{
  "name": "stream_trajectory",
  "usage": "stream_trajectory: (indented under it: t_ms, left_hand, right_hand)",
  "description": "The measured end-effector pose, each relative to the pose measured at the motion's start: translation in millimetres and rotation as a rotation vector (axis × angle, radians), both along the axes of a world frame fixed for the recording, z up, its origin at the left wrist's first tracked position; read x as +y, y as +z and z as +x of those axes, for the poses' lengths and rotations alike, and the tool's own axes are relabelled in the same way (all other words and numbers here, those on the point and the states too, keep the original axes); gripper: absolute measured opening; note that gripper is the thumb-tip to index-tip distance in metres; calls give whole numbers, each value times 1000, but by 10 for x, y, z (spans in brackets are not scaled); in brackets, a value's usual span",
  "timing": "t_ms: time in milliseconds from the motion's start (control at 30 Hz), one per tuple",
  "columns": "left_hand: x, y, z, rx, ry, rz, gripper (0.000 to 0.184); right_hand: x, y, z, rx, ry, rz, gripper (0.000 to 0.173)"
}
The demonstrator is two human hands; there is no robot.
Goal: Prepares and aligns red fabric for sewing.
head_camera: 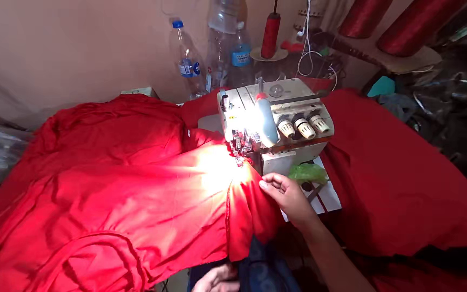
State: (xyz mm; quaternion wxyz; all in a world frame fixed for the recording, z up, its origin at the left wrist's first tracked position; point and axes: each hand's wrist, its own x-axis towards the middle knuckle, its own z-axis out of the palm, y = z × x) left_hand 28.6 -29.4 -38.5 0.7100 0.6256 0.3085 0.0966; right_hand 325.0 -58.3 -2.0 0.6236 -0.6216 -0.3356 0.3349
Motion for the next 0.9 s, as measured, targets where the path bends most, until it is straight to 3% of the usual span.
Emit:
stream_trajectory:
  t_ms: [67,100,167,267,333,367,400,433,533,600,667,733,833,900]
  left_hand:
    - [-186,-131,270,-173,384,-318,30]
    - [-228,-64,374,-237,552,-380,21]
    - [-244,264,433,-305,742,-335,22]
    - [6,991,314,-503,826,-114,26]
    - [388,1113,243,-645,637,102,37]
    - [517,1033,236,-667,510,91,50]
    - [562,902,229,-652,416,32,61]
    - [526,791,255,-624,415,-17,60]
    - [215,774,382,-419,710,111,17]
    - [89,830,413,-275,825,255,26]
    - [41,853,399,-263,865,333,38]
    - [59,812,330,-298,846,343,38]
    - [54,837,335,-317,869,303,40]
    - [44,867,352,-322,875,286,40]
  right_hand:
    - [-70,-41,22,53,46,-38,14]
    - [-88,-50,30,64,64,-45,16]
    - [-110,-33,47,126,105,-24,20]
    - [-116,-13,82,531,279,160,21]
    - [-107,-46,14,849,342,259,28]
    - [-103,-67,-53,859,302,252,29]
    - [-104,-96,-109,826,268,234,29]
    - [-103,-126,-152,800,251,221,28]
    - [-133,-209,-292,734,215,239,23]
    - [-146,-252,-416,620,111,301,24]
    - [-115,-337,-527,411,-49,390,27]
    - [-76,-445,-653,182,-179,437,23]
    - [-1,-485,-838,-18,-211,401,22]
    - [59,-461,-925,8,-180,354,27]
